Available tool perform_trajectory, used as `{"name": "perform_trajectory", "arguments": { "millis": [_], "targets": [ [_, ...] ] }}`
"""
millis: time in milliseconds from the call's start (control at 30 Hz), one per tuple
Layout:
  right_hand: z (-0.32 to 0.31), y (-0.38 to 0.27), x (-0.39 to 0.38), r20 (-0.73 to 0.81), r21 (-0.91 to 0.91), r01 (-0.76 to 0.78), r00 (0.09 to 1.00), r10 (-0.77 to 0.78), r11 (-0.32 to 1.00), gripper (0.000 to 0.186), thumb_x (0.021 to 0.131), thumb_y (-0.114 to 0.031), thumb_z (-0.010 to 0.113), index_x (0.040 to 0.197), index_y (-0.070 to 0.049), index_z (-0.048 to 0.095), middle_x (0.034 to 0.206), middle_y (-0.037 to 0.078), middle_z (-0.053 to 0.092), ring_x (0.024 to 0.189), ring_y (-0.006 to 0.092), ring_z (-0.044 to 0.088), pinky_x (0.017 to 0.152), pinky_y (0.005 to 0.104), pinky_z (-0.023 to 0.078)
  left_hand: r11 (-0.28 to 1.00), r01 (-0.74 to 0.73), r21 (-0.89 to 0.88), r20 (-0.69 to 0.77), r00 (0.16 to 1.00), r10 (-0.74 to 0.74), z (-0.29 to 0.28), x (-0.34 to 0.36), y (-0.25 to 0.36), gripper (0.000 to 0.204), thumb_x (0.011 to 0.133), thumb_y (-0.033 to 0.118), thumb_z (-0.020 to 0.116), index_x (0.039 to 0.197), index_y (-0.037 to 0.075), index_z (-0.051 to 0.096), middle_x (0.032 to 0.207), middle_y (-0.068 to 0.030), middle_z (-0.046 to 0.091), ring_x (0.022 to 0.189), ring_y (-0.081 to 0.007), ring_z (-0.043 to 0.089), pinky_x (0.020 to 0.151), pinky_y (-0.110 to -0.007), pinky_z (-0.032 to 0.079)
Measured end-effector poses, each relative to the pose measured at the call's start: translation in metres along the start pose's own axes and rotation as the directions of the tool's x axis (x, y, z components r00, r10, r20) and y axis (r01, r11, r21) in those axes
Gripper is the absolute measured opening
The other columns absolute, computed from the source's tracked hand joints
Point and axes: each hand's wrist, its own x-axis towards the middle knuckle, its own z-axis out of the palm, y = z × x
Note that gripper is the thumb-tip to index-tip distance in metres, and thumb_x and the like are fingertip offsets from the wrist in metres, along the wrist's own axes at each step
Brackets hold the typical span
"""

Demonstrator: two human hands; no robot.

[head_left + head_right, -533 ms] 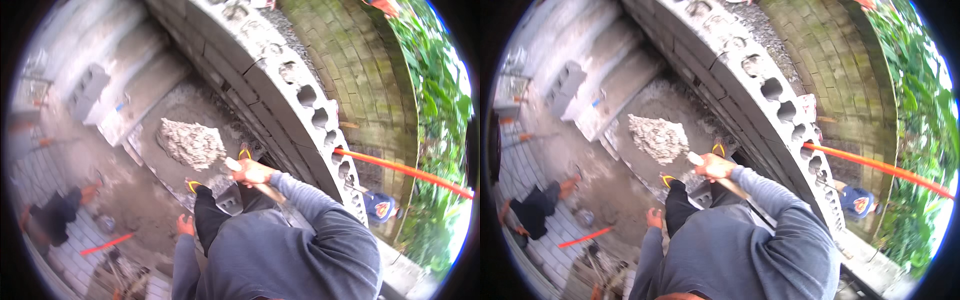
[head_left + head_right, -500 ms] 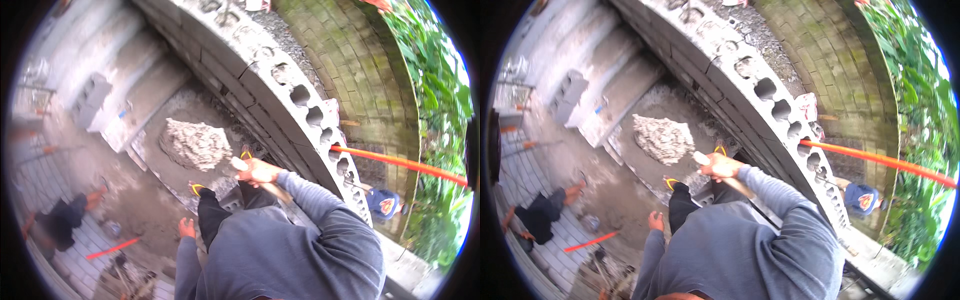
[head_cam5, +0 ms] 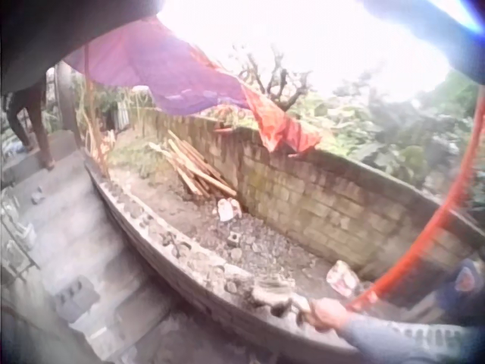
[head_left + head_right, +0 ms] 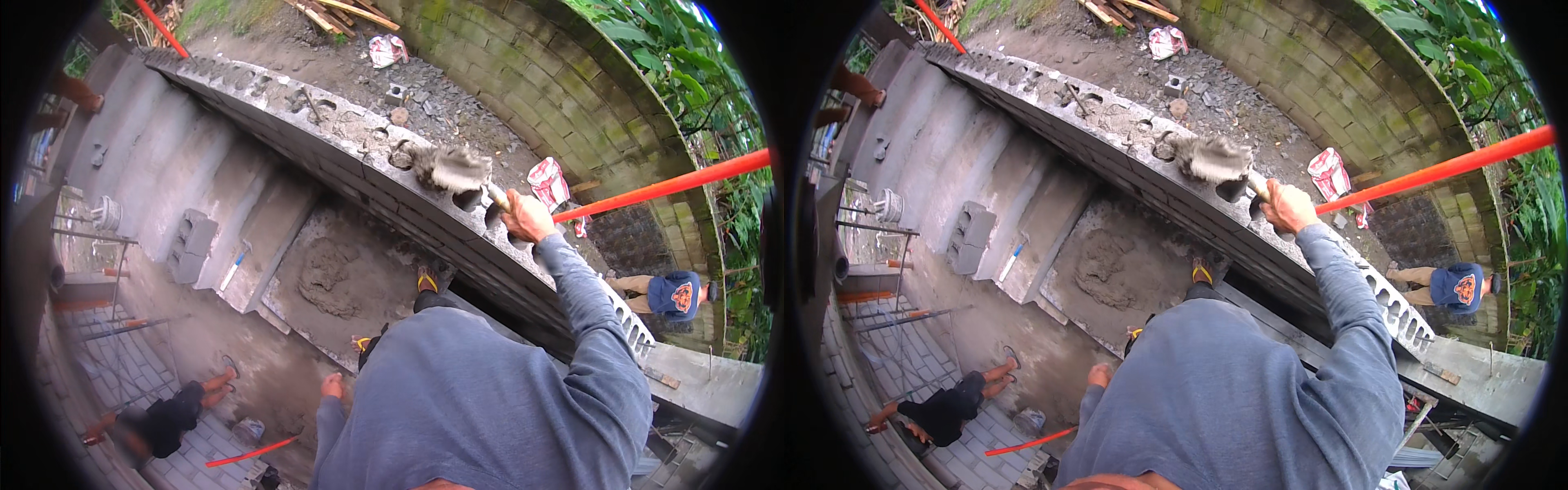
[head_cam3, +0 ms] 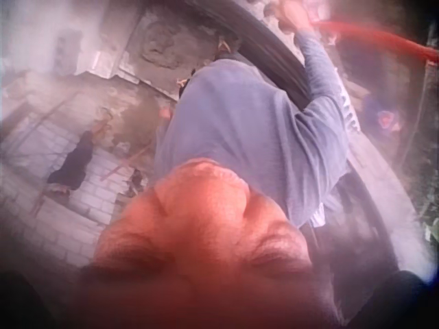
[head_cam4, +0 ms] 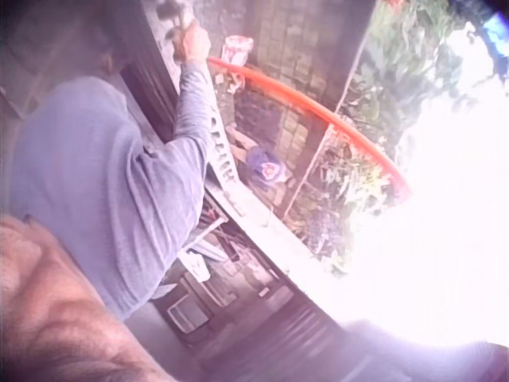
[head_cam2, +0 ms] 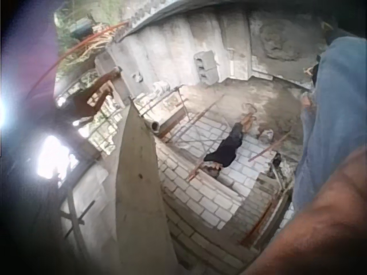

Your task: The person scoops wet mortar from a pile on the ground using a trowel and applies it into the hollows of a concrete block wall. The person repeatedly moves between the mortar pile and the wall to fill the block cavities.

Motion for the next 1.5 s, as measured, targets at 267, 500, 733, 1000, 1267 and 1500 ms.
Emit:
{"name": "perform_trajectory", "arguments": {
  "millis": [267, 500, 733, 1000, 1267, 1500],
  "targets": [
    [0.043, 0.014, -0.070, -0.157, 0.318, -0.249, 0.938, 0.310, 0.915, 0.031, 0.088, -0.021, 0.069, 0.110, -0.006, 0.054, 0.092, 0.023, 0.071, 0.089, 0.0458, 0.070, 0.078, 0.0543, 0.054, 1.000, -0.005, -0.025, -0.002, 1.000, 0.005, -0.019, 0.031, 0.093, 0.035, 0.098, 0.029, 0.070, 0.129, 0.015, 0.062, 0.119, -0.0051, 0.067, 0.095, -0.0213, 0.069, 0.066, -0.036, 0.056],
    [0.072, 0.005, -0.125, 0.006, 0.567, -0.402, 0.875, 0.485, 0.719, 0.039, 0.093, -0.029, 0.072, 0.115, -0.003, 0.054, 0.087, 0.016, 0.067, 0.070, 0.0326, 0.067, 0.065, 0.0446, 0.057, 0.984, 0.005, 0.176, 0.100, 0.995, -0.023, -0.037, 0.023, 0.051, 0.028, 0.096, 0.028, 0.071, 0.119, 0.014, 0.068, 0.102, -0.0046, 0.069, 0.083, -0.0186, 0.068, 0.062, -0.036, 0.057],
    [0.084, -0.035, -0.119, 0.576, 0.801, -0.598, 0.754, 0.316, -0.033, 0.025, 0.096, -0.022, 0.071, 0.103, -0.011, 0.051, 0.076, -0.002, 0.053, 0.056, 0.0086, 0.052, 0.047, 0.0268, 0.050, 0.992, 0.040, 0.121, 0.040, 0.998, -0.045, -0.033, -0.002, 0.056, 0.027, 0.096, 0.029, 0.070, 0.119, 0.014, 0.067, 0.101, -0.0037, 0.068, 0.083, -0.0185, 0.068, 0.061, -0.036, 0.057],
    [0.076, -0.077, -0.020, 0.309, 0.862, -0.410, 0.891, 0.333, 0.297, 0.029, 0.097, -0.029, 0.071, 0.102, -0.006, 0.054, 0.074, 0.000, 0.053, 0.056, 0.0102, 0.053, 0.047, 0.0296, 0.050, 1.000, 0.007, -0.025, -0.036, 0.999, -0.008, -0.031, -0.002, 0.068, 0.033, 0.098, 0.029, 0.069, 0.126, 0.012, 0.064, 0.111, -0.0056, 0.068, 0.092, -0.0215, 0.069, 0.065, -0.037, 0.058],
    [0.060, -0.074, -0.047, 0.384, 0.901, -0.428, 0.863, 0.327, 0.073, 0.037, 0.096, -0.041, 0.072, 0.100, -0.006, 0.060, 0.076, 0.002, 0.058, 0.057, 0.0128, 0.057, 0.049, 0.0305, 0.052, 0.989, 0.064, 0.132, -0.004, 0.998, -0.064, -0.026, -0.055, 0.004, 0.032, 0.098, 0.030, 0.068, 0.125, 0.014, 0.066, 0.113, -0.0071, 0.069, 0.089, -0.0231, 0.070, 0.066, -0.041, 0.059],
    [0.096, -0.163, 0.040, 0.361, 0.473, -0.591, 0.807, -0.467, -0.654, 0.036, 0.106, -0.045, 0.054, 0.104, -0.009, 0.056, 0.074, -0.004, 0.051, 0.055, 0.0089, 0.048, 0.048, 0.0265, 0.045, 0.997, 0.081, 0.005, 0.022, 0.996, -0.081, -0.025, -0.014, 0.024, 0.025, 0.098, 0.030, 0.068, 0.119, 0.017, 0.067, 0.108, -0.0053, 0.069, 0.086, -0.0227, 0.070, 0.063, -0.040, 0.058]
  ]
}}
